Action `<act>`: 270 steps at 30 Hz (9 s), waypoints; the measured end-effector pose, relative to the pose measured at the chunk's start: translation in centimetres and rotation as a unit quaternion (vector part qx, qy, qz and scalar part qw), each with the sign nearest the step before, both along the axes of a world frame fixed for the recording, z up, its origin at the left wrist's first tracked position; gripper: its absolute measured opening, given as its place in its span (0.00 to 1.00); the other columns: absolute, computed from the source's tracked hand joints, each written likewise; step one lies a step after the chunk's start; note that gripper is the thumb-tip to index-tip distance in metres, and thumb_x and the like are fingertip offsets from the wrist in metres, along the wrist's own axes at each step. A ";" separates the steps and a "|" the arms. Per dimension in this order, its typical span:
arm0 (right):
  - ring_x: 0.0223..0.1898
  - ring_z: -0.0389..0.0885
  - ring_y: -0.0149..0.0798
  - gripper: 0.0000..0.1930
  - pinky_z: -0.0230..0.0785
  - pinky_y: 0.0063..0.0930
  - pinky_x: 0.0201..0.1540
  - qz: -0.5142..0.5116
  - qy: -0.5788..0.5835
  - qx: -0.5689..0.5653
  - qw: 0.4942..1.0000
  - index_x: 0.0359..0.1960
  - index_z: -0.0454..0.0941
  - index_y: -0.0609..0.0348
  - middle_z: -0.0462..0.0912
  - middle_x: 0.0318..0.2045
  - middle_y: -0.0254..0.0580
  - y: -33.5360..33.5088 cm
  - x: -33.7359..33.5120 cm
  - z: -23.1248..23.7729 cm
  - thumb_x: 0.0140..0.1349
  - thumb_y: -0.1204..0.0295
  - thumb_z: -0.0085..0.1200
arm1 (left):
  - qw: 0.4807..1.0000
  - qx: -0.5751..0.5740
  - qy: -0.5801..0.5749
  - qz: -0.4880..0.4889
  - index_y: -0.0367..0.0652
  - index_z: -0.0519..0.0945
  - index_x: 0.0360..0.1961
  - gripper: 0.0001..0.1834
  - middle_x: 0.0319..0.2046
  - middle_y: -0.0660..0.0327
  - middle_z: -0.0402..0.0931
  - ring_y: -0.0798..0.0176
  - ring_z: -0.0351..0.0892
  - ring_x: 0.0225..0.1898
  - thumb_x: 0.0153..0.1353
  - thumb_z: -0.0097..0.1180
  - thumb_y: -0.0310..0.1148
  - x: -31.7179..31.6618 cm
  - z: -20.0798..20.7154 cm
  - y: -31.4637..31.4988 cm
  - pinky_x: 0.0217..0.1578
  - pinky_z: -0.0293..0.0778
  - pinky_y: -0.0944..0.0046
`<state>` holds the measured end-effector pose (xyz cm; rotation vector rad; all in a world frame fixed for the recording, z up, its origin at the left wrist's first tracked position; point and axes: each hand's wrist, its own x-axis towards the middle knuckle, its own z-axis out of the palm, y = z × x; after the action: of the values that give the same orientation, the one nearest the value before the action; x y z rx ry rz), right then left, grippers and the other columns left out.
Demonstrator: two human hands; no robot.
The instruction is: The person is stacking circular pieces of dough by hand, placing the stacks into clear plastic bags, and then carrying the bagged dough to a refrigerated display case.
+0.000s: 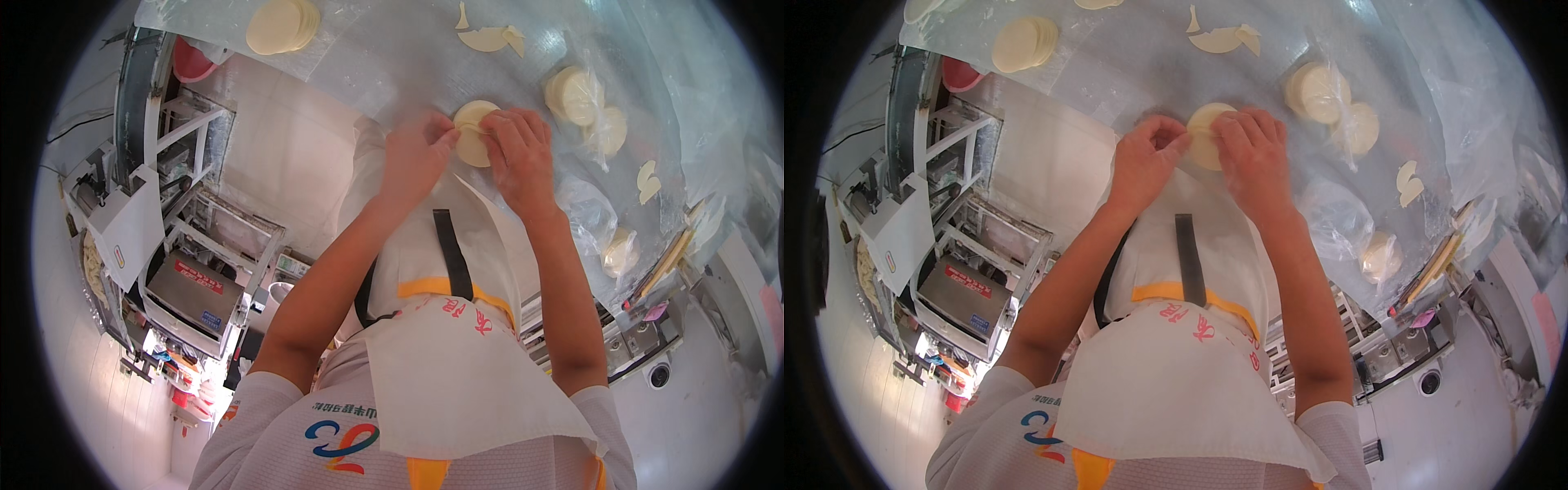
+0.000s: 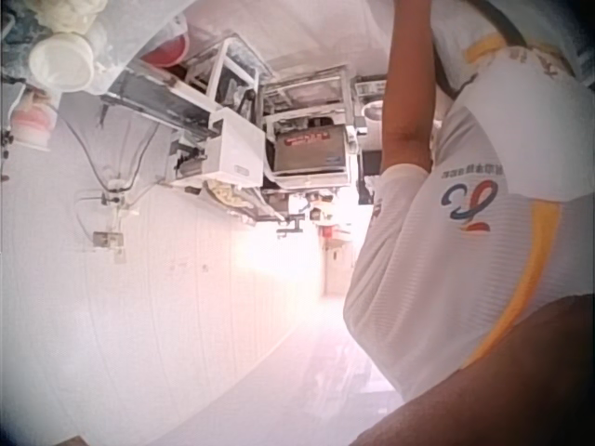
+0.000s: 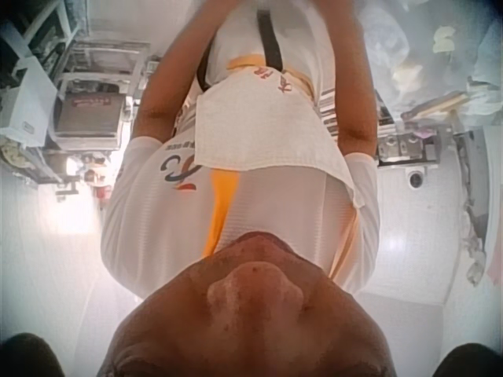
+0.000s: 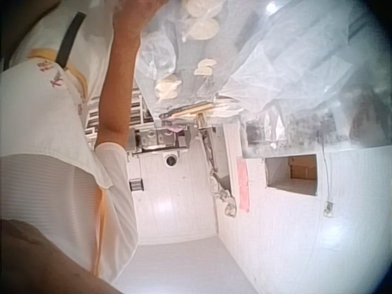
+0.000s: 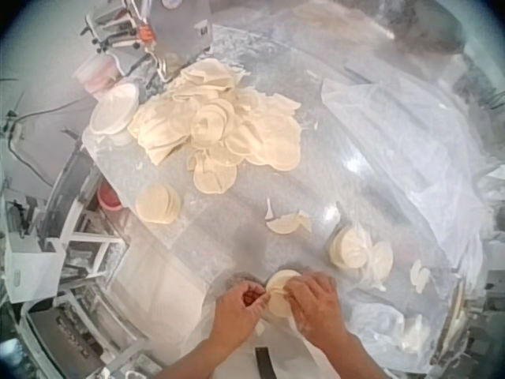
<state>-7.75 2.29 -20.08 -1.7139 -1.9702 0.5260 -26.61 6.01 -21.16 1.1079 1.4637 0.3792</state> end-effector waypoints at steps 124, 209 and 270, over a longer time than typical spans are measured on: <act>0.44 0.87 0.39 0.18 0.80 0.34 0.49 -0.414 0.180 -0.115 0.885 0.56 0.82 0.60 0.86 0.50 0.44 -2.8 -2.3 0.6 0.66 0.73 0.69 | 0.997 0.038 0.043 -0.052 0.33 0.83 0.50 0.12 0.43 0.57 0.87 0.66 0.87 0.41 0.74 0.64 0.31 0.6 0.0 0.9 0.43 0.88 0.63; 0.44 0.75 0.28 0.24 0.71 0.26 0.50 -0.559 0.444 -0.124 0.690 0.56 0.79 0.59 0.81 0.42 0.33 -4.9 -6.5 15.0 0.81 0.49 0.50 | 0.891 0.076 -0.150 -0.422 0.39 0.77 0.60 0.22 0.51 0.44 0.81 0.41 0.82 0.50 0.86 0.40 0.45 4.3 16.4 5.4 0.54 0.76 0.52; 0.66 0.77 0.56 0.24 0.71 0.44 0.70 -0.359 0.197 -0.277 0.869 0.66 0.78 0.56 0.77 0.66 0.54 -24.4 20.6 -1.1 0.68 0.71 0.63 | 0.628 0.366 0.066 -0.684 0.43 0.83 0.42 0.11 0.48 0.51 0.80 0.47 0.79 0.55 0.56 0.65 0.27 18.4 5.0 -12.4 0.59 0.72 0.47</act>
<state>12.80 -22.11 -21.14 -2.2648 -0.8216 1.1047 -8.19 -6.37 -16.15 2.5809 0.1320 -0.2799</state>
